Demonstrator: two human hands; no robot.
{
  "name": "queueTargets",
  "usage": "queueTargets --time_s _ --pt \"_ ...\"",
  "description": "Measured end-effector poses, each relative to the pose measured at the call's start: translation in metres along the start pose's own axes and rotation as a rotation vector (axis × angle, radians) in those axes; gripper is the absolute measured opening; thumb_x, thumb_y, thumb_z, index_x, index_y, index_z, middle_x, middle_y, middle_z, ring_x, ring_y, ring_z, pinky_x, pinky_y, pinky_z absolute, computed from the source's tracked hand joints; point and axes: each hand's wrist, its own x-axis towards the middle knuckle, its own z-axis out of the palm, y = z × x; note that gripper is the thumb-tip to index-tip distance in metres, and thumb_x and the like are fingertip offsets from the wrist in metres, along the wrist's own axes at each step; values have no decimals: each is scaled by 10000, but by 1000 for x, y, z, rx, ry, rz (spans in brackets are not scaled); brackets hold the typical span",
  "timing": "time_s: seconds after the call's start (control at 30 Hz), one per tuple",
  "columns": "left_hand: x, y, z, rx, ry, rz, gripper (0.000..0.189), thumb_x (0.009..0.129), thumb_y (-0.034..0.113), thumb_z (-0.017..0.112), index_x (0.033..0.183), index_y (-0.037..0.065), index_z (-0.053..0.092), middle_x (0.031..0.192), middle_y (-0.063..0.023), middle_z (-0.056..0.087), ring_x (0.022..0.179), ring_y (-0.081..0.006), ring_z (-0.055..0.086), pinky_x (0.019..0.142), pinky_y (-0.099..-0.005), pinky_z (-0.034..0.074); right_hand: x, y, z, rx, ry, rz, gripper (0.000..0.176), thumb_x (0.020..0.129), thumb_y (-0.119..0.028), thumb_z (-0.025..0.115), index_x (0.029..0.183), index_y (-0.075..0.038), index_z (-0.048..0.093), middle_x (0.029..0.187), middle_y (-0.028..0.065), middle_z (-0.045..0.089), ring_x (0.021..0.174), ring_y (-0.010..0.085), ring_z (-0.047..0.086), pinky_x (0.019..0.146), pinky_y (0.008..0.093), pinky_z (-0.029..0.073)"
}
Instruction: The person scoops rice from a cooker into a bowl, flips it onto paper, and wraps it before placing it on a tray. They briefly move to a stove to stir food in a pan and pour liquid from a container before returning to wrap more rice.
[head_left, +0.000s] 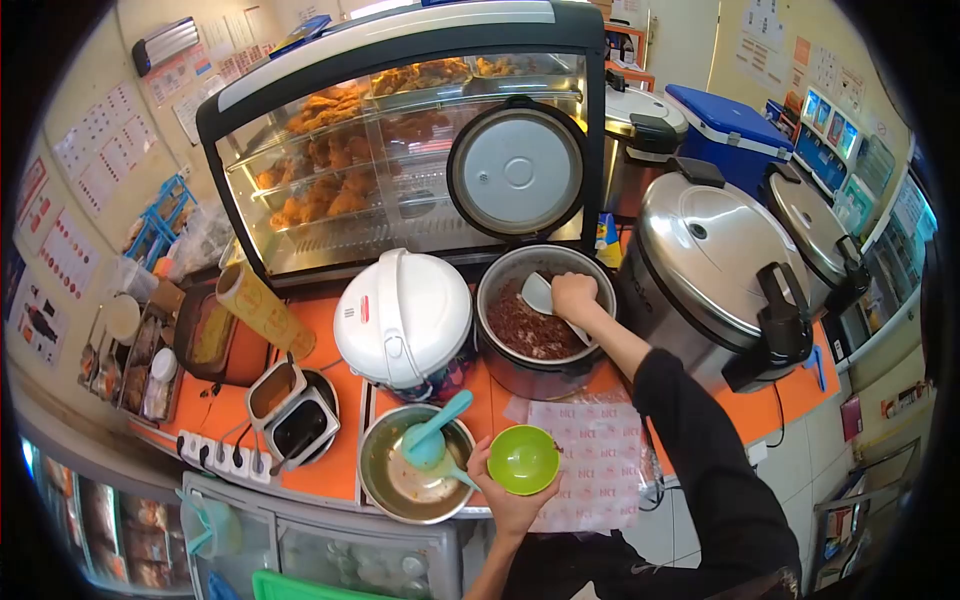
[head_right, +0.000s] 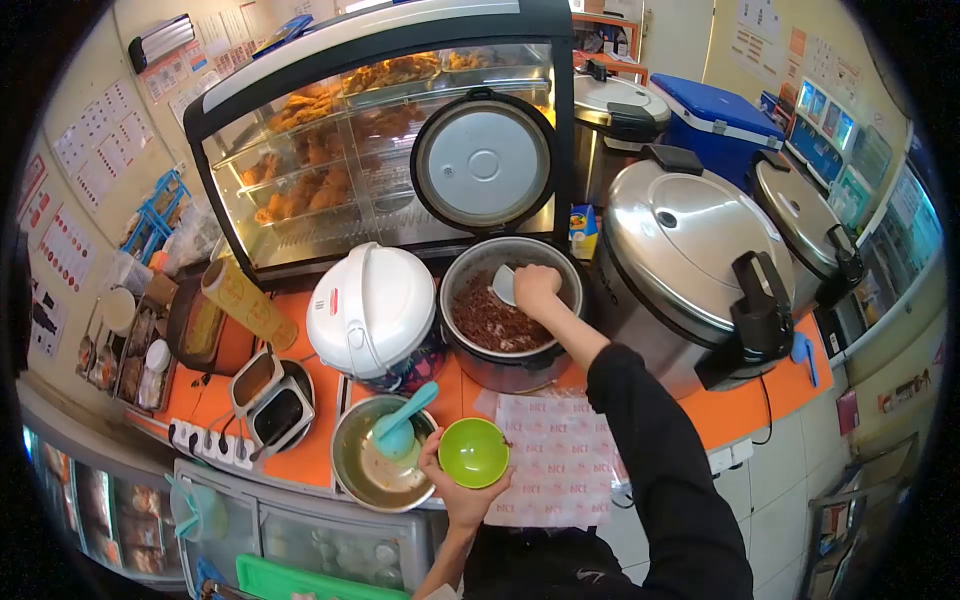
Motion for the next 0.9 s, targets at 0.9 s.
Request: queueTargets --time_s 0.9 --pt "90 -62 17 -717 -432 -507 983 552 71 831 1334 21 238 1221 -124 456 1156 -231 472 987 -358 387 16 -31 -48 -213 -355 -662 130 783 -179 559 817 -130 674 830 106 671 789 273 664 642 378 531"
